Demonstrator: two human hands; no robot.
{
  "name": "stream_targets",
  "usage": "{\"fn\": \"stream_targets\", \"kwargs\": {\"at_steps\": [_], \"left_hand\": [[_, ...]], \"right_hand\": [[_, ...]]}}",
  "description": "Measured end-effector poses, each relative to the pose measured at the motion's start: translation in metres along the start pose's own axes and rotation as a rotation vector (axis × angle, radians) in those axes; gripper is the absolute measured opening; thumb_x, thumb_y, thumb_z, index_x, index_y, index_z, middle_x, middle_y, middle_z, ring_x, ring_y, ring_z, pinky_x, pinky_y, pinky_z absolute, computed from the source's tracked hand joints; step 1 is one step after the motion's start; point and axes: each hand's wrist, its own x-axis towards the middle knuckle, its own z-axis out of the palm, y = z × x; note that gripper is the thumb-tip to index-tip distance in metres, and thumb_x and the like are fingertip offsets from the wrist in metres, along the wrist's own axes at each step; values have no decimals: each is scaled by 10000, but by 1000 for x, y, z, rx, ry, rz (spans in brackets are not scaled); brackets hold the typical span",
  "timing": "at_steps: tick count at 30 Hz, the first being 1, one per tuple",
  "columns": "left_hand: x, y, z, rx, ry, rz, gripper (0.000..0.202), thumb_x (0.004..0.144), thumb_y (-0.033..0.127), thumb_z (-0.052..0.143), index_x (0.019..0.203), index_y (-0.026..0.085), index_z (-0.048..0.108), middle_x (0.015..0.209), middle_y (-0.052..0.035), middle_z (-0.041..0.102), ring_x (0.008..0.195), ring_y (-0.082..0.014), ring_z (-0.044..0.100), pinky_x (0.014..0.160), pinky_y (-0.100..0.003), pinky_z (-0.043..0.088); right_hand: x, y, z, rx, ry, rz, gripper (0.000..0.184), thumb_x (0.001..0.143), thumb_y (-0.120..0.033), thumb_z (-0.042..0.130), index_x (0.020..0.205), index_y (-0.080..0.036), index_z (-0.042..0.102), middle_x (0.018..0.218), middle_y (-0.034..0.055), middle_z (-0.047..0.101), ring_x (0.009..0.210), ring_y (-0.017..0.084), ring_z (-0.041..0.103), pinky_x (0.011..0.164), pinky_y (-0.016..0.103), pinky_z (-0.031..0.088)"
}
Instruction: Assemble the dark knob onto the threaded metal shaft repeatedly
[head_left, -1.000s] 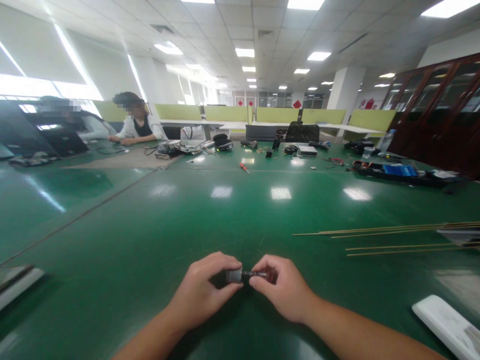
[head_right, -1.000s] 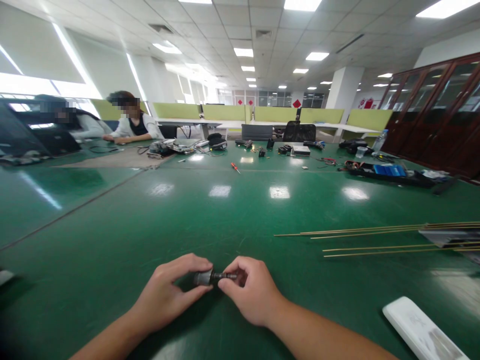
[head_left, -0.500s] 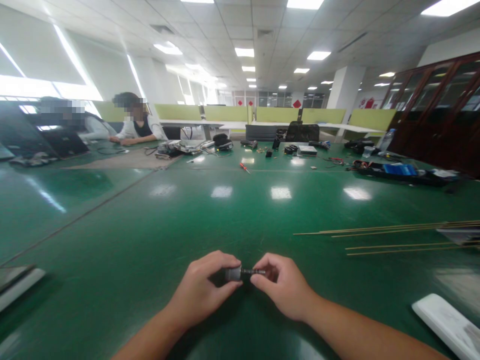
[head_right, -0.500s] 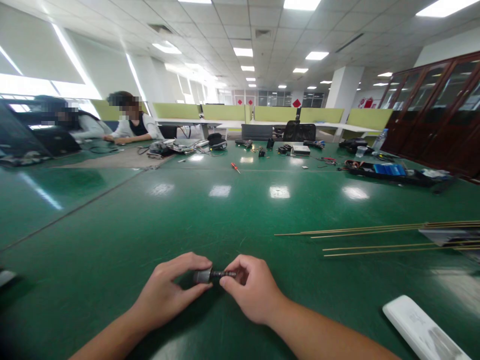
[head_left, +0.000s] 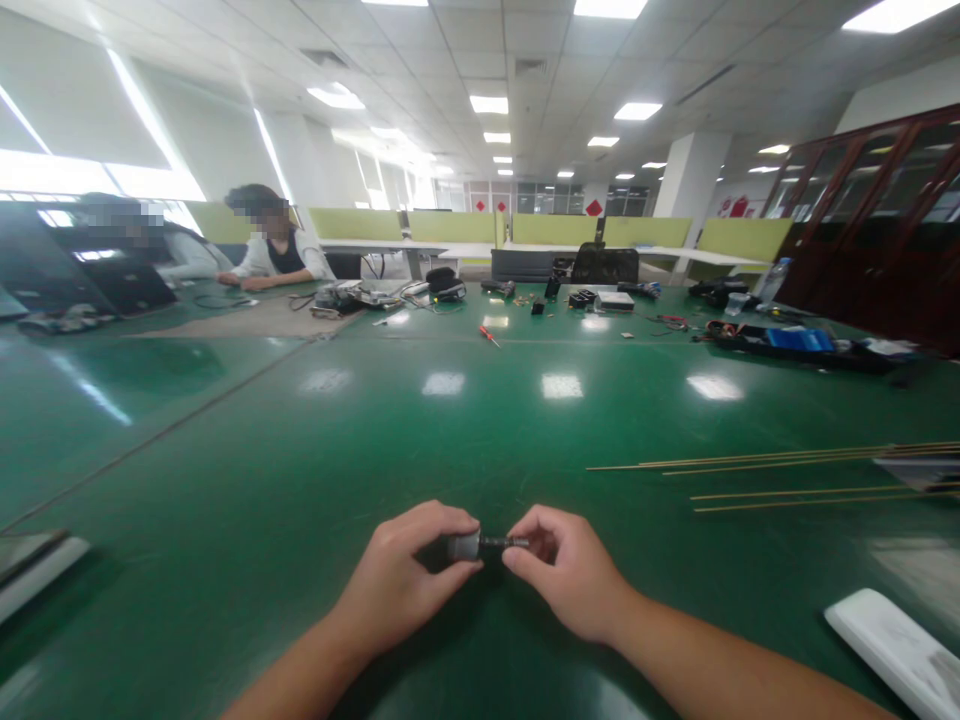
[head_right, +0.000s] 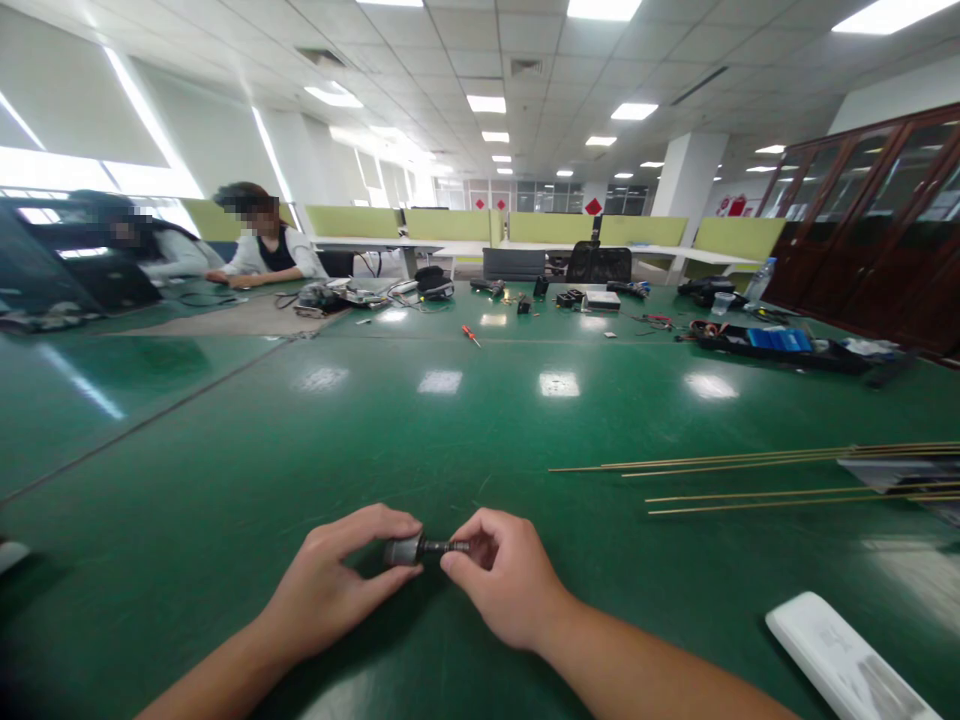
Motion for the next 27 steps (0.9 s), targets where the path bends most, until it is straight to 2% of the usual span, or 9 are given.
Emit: {"fn": "stream_targets", "kwargs": {"at_steps": [20,27], "left_hand": [[0,-3,-3,26,-10,-16,256,800,177,779,1026,268,702,956,22,746,854,-138,708,782,-235,555],[1,-4,-4,24,-9,-22,237,806,183,773,1022,255,709,955,3,750,852,-152,712,780,-250,563]], "right_hand": [[2,4,0,5,17,6,85,805,-237,701,839,-160,686,697,-11,620,631,135,539,612,245,411],[2,4,0,17,15,12,93,802,-239,700,842,-157,682,690,-11,615,621,132,531,603,245,405]]}}
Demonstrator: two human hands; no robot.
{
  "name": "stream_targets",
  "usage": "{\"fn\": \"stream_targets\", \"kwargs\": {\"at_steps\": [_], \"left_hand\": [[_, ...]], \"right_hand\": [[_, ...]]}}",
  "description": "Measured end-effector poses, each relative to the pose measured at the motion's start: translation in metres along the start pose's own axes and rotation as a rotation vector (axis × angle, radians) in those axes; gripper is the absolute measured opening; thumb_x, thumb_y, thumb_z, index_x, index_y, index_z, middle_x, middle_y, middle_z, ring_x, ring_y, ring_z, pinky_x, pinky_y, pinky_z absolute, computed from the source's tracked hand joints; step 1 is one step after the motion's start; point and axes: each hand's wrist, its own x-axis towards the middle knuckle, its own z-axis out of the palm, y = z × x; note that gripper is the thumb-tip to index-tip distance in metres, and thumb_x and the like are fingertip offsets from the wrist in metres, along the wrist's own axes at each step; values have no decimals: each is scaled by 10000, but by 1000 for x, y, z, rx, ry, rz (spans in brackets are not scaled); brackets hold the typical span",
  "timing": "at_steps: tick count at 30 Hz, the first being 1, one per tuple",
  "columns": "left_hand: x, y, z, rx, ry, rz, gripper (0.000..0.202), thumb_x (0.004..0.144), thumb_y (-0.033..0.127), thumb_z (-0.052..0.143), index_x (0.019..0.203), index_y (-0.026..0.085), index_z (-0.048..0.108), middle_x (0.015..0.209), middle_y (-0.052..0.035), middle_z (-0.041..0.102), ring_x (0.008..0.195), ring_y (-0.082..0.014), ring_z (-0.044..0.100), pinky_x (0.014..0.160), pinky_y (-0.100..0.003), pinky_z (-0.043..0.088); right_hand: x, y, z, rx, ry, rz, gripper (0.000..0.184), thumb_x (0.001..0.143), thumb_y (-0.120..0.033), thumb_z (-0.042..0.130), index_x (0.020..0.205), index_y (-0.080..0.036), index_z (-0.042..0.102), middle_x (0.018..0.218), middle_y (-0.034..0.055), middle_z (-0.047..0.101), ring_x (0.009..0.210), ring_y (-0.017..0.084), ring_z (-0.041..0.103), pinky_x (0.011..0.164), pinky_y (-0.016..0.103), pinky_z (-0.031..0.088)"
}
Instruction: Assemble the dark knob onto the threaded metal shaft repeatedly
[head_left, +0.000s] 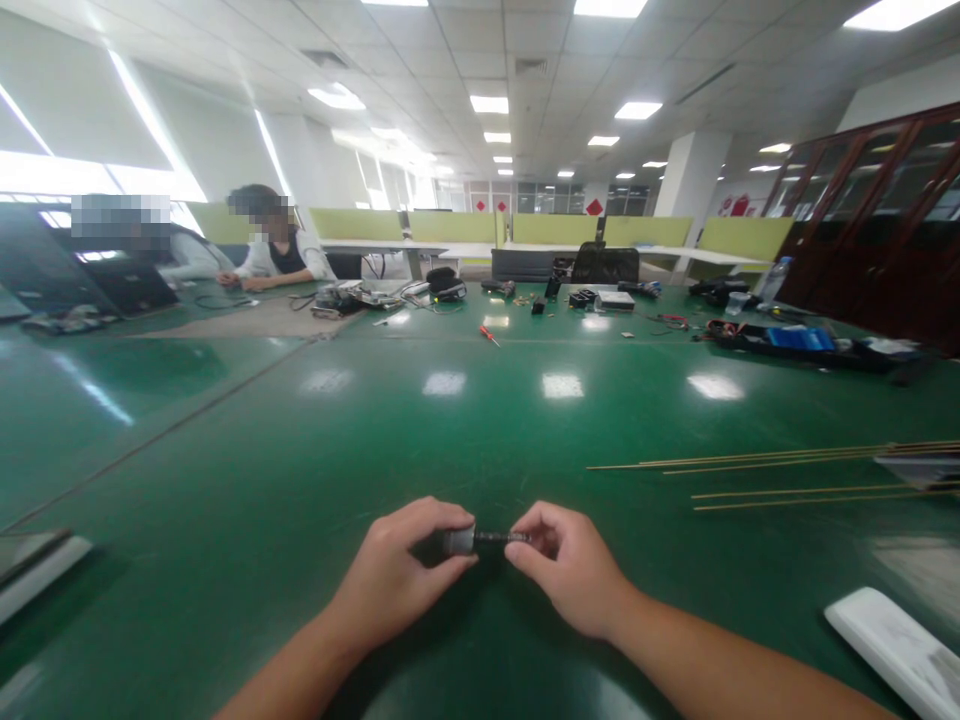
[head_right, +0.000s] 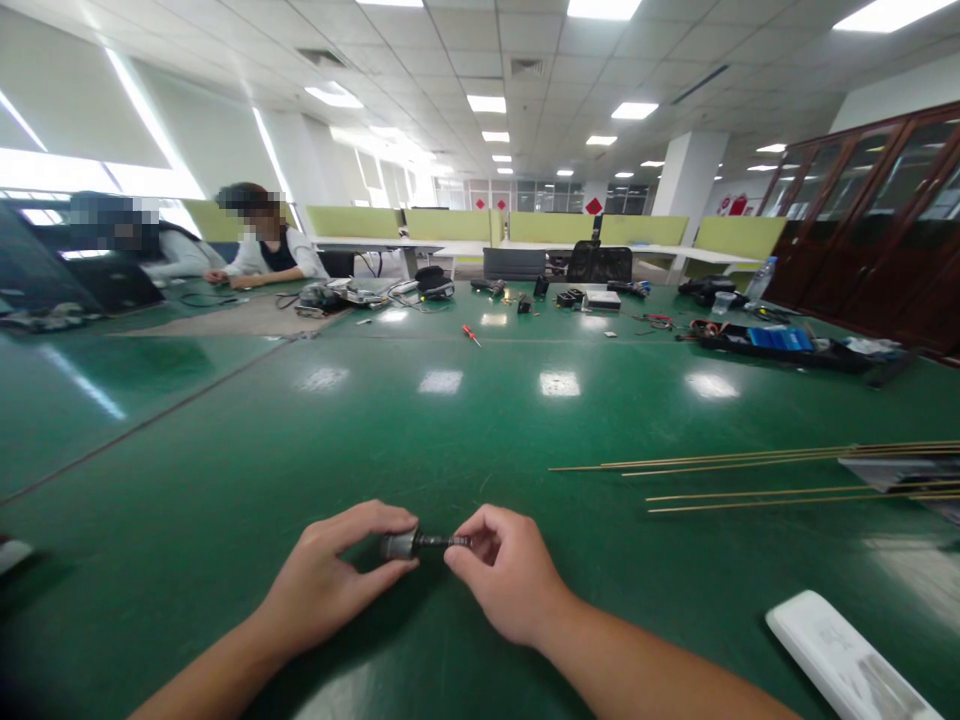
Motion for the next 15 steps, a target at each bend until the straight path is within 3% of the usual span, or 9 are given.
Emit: {"fn": "stream_targets", "kwargs": {"at_steps": [15], "left_hand": [[-1,-4,-2,2,1,-15,266,795,189,785,1035,272,708,972,13,754,874,-150,720,803,-248,564]], "right_hand": [[1,3,1,31,-6,21,98,805,-245,695,847,-161,665,685,-15,608,618,135,531,595,247,401]]}}
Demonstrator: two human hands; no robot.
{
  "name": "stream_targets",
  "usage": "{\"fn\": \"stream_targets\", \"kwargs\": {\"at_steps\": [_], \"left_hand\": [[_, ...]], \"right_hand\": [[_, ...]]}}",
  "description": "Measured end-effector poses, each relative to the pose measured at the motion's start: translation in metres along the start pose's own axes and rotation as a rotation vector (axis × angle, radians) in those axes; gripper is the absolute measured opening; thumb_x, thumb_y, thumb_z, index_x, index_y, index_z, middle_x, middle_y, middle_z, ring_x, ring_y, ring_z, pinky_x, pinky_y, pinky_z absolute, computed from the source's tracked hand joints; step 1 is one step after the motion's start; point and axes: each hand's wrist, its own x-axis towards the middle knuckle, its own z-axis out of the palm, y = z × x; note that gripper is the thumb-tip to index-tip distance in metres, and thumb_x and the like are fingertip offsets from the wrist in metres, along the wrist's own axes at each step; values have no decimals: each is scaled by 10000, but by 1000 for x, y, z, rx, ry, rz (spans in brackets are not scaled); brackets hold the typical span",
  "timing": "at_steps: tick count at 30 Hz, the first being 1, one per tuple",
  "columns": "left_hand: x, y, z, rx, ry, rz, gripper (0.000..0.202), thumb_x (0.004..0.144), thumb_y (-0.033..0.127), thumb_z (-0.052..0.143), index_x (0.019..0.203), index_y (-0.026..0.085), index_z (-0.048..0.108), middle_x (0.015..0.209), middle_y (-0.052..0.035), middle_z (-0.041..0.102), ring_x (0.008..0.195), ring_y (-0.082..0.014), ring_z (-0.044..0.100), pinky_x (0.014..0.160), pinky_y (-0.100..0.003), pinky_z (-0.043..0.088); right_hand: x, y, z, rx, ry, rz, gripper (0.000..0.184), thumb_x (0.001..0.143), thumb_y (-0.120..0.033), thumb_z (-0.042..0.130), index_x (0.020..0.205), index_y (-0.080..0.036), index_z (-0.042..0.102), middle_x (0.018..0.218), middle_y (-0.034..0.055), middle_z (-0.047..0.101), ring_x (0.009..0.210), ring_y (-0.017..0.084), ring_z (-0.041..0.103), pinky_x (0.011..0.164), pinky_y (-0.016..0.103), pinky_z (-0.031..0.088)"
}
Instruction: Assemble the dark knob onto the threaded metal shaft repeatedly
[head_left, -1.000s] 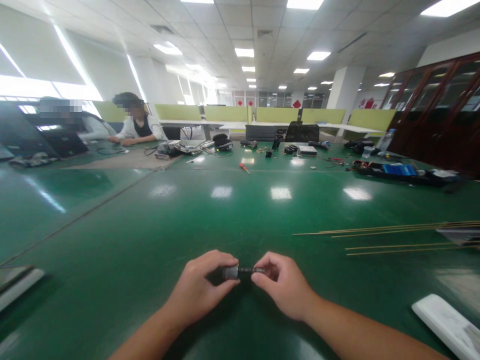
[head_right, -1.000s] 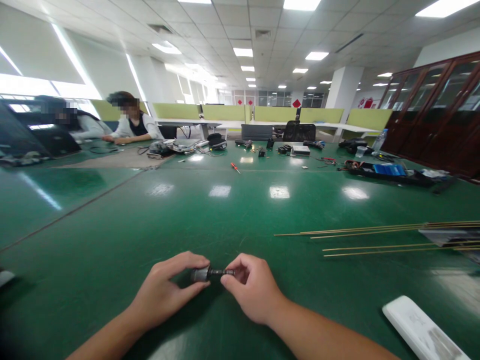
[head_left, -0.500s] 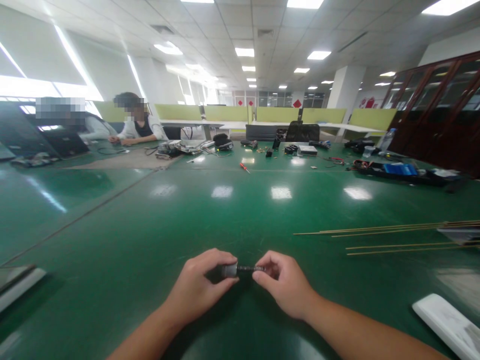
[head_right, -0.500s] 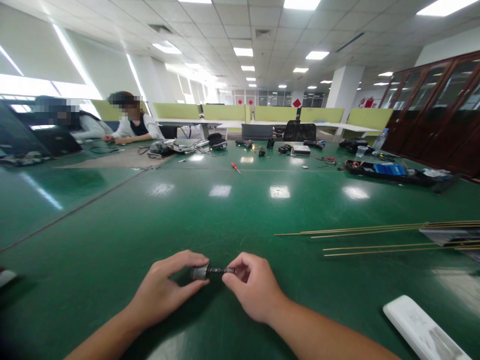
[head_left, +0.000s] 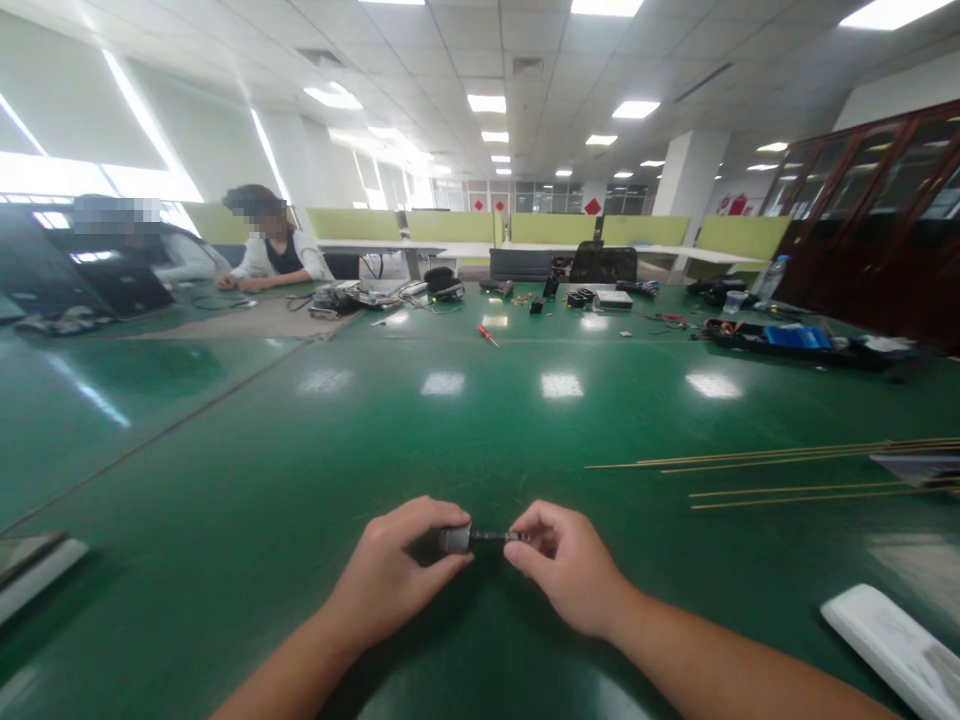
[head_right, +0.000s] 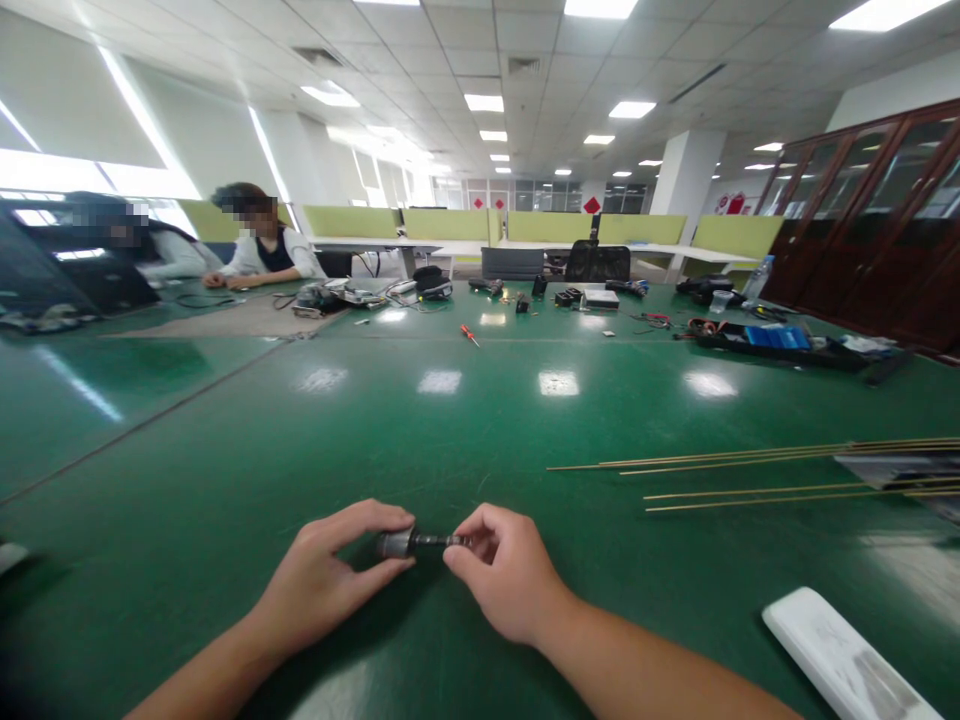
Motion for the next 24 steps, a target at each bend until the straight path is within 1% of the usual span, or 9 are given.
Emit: {"fn": "stream_targets", "kwargs": {"at_steps": [8,15,24], "left_hand": [[0,-2,0,18,-15,-17,259,801,206,778,1044,266,713,980,-3,757,885,-162,725,815,-257,566],[2,2,-2,15,-18,-17,229,807,214,758,1031,245,719,962,-25,763,859,-177,731,791,-267,574],[1,2,-1,36,-27,-51,269,798,195,763,1047,277,705,971,15,756,876,-157,724,804,-250,557]], "right_hand": [[-1,-1,-1,9,-6,-1,100,815,-252,697,846,-163,661,677,-20,608,611,133,539,581,243,401],[0,0,-1,27,-9,12,102,816,-246,698,849,-161,651,665,-21,601,601,133,540,569,244,393],[0,1,0,32,-8,8,101,812,-249,691,843,-164,647,667,-19,600,598,136,547,569,251,394]]}}
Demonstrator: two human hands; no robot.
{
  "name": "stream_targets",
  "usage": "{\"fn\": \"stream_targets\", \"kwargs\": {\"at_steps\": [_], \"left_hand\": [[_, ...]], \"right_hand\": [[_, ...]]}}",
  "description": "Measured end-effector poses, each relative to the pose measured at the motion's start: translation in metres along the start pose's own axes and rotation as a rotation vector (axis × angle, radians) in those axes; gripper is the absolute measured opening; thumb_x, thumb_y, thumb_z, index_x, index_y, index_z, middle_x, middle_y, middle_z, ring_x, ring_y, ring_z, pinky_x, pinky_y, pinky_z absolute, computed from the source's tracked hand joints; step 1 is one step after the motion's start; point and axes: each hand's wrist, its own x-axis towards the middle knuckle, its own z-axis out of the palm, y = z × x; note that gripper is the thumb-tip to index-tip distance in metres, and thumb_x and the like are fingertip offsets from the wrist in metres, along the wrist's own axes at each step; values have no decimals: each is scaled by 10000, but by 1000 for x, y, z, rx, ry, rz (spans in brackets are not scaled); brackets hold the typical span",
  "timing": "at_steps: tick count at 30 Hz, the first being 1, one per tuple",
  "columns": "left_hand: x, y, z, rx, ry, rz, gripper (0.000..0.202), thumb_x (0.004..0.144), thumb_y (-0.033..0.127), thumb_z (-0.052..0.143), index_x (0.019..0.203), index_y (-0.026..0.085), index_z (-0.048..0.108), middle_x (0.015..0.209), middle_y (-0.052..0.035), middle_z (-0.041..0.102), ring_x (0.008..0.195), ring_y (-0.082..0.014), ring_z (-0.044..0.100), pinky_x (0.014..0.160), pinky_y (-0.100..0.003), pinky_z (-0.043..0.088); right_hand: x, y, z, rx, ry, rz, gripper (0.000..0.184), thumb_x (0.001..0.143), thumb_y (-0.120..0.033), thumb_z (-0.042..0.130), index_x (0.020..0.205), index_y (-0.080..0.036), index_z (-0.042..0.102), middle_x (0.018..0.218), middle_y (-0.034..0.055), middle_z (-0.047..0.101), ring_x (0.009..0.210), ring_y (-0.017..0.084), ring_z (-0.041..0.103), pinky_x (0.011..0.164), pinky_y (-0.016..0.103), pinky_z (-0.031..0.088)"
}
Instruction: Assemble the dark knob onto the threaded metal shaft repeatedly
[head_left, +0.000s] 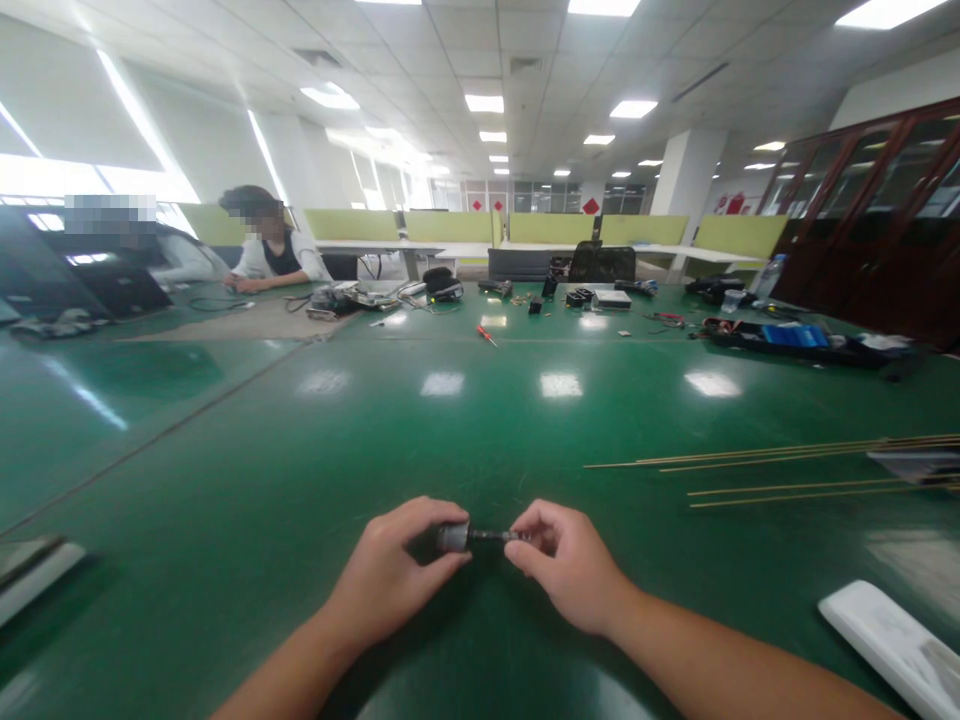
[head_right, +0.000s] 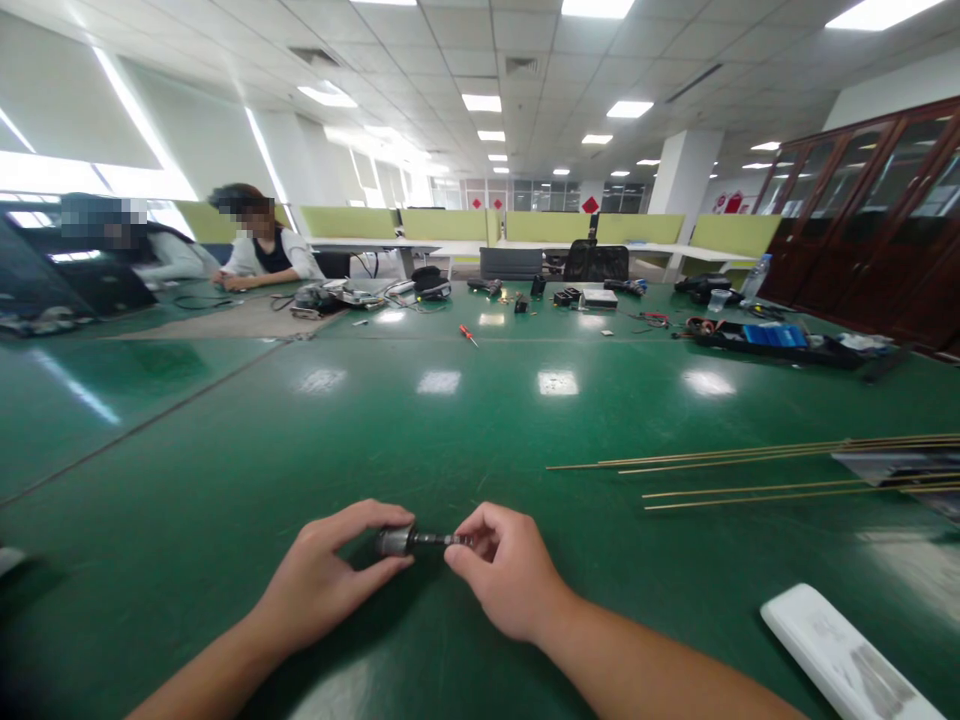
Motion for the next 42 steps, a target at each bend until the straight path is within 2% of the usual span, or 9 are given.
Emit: {"fn": "stream_targets", "kwargs": {"at_steps": [36,42], "left_hand": [[2,2,-2,8,18,13,225,794,223,756,1016,241,727,943,-26,767,840,-184,733,771,-266,576],[1,0,-2,3,16,17,238,804,217,760,1035,261,716,957,-5,762,854,-169,727,787,-258,564]], "right_hand": [[1,0,-1,8,14,-6,103,810,-248,697,841,-167,643,674,-18,606,615,146,580,579,254,422],[2,1,-1,7,13,-5,106,811,-250,701,845,-168,644,674,-18,612,611,146,587,576,253,427]]}}
